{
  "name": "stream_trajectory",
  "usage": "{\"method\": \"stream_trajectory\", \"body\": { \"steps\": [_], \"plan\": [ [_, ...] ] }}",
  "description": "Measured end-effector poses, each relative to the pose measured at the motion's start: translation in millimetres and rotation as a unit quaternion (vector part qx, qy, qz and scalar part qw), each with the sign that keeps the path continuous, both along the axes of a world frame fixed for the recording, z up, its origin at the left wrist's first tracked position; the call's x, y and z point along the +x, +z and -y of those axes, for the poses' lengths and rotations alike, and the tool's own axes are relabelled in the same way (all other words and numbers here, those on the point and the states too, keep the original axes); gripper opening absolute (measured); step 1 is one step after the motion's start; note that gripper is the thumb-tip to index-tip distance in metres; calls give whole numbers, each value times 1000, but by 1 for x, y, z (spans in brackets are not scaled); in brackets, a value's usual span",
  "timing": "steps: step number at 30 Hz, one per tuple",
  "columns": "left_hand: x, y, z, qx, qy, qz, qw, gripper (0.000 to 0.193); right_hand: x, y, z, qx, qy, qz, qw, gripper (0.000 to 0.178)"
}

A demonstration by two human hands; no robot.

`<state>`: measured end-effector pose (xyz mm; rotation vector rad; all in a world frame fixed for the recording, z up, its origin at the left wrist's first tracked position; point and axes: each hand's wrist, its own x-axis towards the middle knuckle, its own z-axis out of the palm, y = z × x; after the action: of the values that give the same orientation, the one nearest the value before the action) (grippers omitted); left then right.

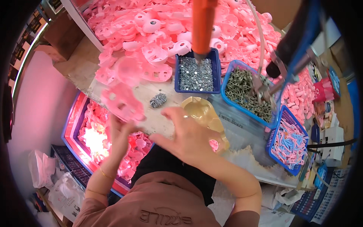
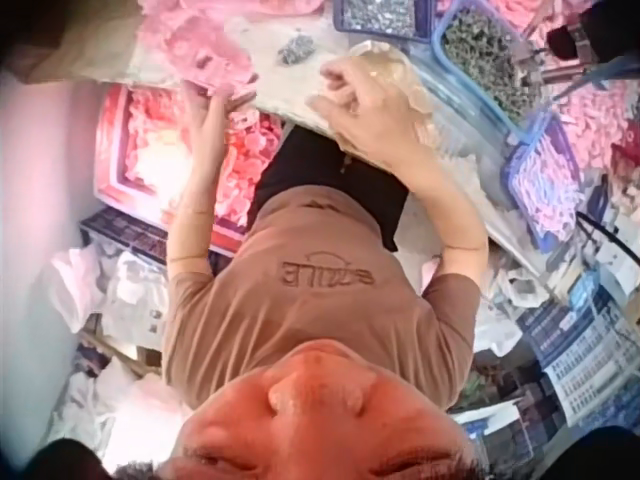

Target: The person assembles toy bodies by placing plastic parts into a fixture, inserting internal linkages and components by hand, and securing them with screws using an electric screwdriver.

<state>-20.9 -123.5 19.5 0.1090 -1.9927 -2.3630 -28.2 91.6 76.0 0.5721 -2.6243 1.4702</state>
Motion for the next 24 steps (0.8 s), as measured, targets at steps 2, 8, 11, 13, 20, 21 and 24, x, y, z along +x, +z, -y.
{"method": "stream_trajectory", "body": {
  "steps": [2,8,11,13,20,21,24],
  "plan": [
    [21,-11,-39,4,-83,-57,995,70,1,1,7,0,3,-12,1000,60],
    [27,3,-64,-153,-216,-135,955,62,2,7,-45,100,-13,-115,988,78],
    [12,-2,-56,-275,-171,-245,914,53,6,-3,-92,187,-26,-120,975,70],
    [9,0,-58,-295,-159,-251,908,63,18,-10,-95,205,-43,-58,976,73],
    [3,-1,-80,-392,-232,-309,835,79,39,-13,-106,207,-12,-66,976,77],
    [2,0,-83,-389,-236,-310,835,79,43,-11,-114,223,-19,-45,974,75],
    [-1,3,-96,-442,-253,-324,798,76,52,-17,-124,241,-34,-12,970,71]
  ]
}}
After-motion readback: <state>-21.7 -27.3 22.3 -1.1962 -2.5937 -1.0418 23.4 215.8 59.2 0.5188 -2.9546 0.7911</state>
